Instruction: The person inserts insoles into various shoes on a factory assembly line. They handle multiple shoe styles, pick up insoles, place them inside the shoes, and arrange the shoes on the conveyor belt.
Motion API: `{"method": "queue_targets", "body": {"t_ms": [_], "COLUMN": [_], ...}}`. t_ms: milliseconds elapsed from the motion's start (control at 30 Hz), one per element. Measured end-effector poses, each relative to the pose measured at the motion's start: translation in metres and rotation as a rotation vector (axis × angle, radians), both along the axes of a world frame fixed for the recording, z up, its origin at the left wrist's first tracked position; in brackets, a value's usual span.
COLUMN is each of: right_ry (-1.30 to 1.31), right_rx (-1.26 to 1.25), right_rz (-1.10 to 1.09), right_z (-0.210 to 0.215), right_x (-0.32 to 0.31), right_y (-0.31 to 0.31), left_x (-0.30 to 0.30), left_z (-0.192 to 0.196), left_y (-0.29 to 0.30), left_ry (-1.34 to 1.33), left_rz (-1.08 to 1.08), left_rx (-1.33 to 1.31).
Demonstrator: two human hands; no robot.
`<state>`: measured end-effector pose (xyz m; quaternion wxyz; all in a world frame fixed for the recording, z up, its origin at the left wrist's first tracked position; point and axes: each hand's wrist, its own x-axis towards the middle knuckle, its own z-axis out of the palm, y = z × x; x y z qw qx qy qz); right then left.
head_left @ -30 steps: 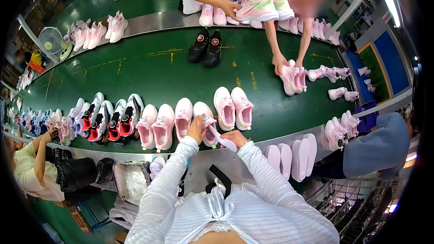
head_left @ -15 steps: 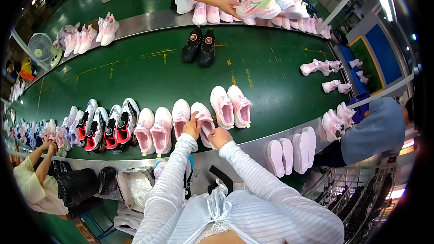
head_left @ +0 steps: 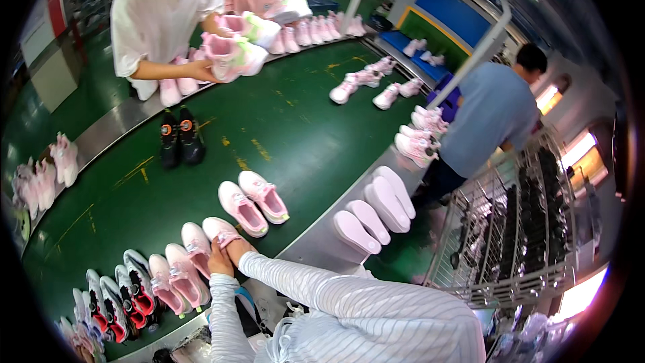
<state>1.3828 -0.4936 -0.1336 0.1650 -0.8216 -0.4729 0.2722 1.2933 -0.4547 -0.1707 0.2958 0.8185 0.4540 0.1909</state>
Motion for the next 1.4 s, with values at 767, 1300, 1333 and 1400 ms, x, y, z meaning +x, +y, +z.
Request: {"method": "queue_targets", "body": {"t_ms": [767,1300,1333,1400], "right_ry": [-0.26,-0.147,-0.193,-0.133], "right_rx": [0.101,-0.204,-0.198,-0.268], "right_rz": [0.351,0.492,0.576,0.57], "right_z": [-0.071,0.046,0.035,0.033], "right_x": [0.014,0.254,0.252,0.232], "right_y": [-0.029,0.376,0.386,0.399], "left_x": [0.008,0.054,0.054,0.05], "left_z": [0.005,0.018,0.021,0.02], "left_y": [-0.022,-0.051,-0.045,-0.035], "left_ry": [-0.17,0.482,0.477,0.478], "left_rz": [0.052,-0.134,-0.152,-0.171], "left_rx": [-0.138,-0.01,-0.015,-0.03]}}
